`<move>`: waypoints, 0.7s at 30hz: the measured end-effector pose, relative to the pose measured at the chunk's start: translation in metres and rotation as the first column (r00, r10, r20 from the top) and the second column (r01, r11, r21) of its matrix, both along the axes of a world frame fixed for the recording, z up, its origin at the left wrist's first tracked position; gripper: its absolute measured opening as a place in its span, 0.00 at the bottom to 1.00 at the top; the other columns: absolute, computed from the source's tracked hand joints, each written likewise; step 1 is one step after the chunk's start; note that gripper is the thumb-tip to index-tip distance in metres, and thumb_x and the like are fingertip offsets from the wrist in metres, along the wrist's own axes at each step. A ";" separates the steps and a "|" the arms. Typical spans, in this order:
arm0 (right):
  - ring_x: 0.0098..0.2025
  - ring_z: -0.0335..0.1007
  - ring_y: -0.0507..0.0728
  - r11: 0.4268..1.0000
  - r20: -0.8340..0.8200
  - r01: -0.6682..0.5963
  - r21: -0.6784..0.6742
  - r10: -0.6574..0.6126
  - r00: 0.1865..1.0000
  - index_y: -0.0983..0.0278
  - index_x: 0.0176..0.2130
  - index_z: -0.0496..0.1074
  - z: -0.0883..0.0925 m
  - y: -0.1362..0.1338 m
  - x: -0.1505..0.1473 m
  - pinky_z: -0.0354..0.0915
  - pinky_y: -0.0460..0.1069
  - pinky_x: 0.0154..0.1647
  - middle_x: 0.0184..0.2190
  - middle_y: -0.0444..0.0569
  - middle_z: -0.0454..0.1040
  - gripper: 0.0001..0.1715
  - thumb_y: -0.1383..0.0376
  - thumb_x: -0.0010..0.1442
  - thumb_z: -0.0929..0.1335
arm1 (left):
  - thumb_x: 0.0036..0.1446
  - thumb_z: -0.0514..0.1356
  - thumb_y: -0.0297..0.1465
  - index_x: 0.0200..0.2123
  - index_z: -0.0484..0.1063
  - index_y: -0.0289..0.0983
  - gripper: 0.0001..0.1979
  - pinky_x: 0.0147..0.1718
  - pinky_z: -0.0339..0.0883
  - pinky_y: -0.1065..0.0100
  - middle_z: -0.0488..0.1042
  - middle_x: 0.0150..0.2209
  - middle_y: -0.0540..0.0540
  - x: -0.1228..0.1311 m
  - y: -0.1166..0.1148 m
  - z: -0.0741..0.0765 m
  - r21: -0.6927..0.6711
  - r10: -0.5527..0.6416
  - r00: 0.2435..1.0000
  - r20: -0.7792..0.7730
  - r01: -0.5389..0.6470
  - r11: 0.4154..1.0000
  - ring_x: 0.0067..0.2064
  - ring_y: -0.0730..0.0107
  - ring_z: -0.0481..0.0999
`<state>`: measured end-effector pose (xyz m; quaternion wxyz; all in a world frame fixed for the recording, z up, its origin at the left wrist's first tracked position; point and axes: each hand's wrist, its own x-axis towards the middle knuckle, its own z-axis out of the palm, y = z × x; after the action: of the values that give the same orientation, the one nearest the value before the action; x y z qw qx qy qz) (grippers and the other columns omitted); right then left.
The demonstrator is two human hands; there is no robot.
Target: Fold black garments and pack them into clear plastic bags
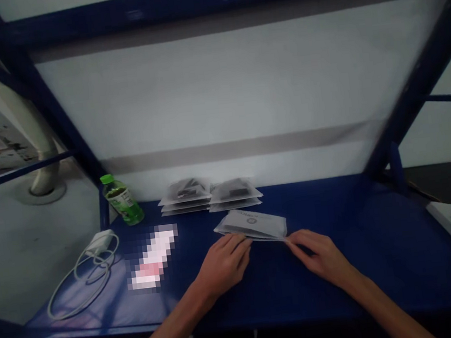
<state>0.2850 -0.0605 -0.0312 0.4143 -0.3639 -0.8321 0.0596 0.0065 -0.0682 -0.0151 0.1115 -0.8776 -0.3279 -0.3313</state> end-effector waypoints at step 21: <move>0.44 0.76 0.59 1.000 0.169 -0.022 -0.001 0.022 0.985 0.59 0.44 0.75 0.001 0.008 0.003 0.73 0.55 0.46 0.41 0.51 0.79 0.11 0.67 0.67 0.63 | 0.55 0.59 0.31 0.47 0.73 0.35 0.15 0.47 0.72 0.55 0.77 0.47 0.37 0.053 0.053 0.002 -0.226 0.127 0.973 -0.195 -0.171 0.959 0.47 0.51 0.77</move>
<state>0.2875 -0.0528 -0.0303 0.3417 -0.3583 -0.8682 0.0325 0.0594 -0.0152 -0.0135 0.0575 -0.8834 -0.4200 -0.1999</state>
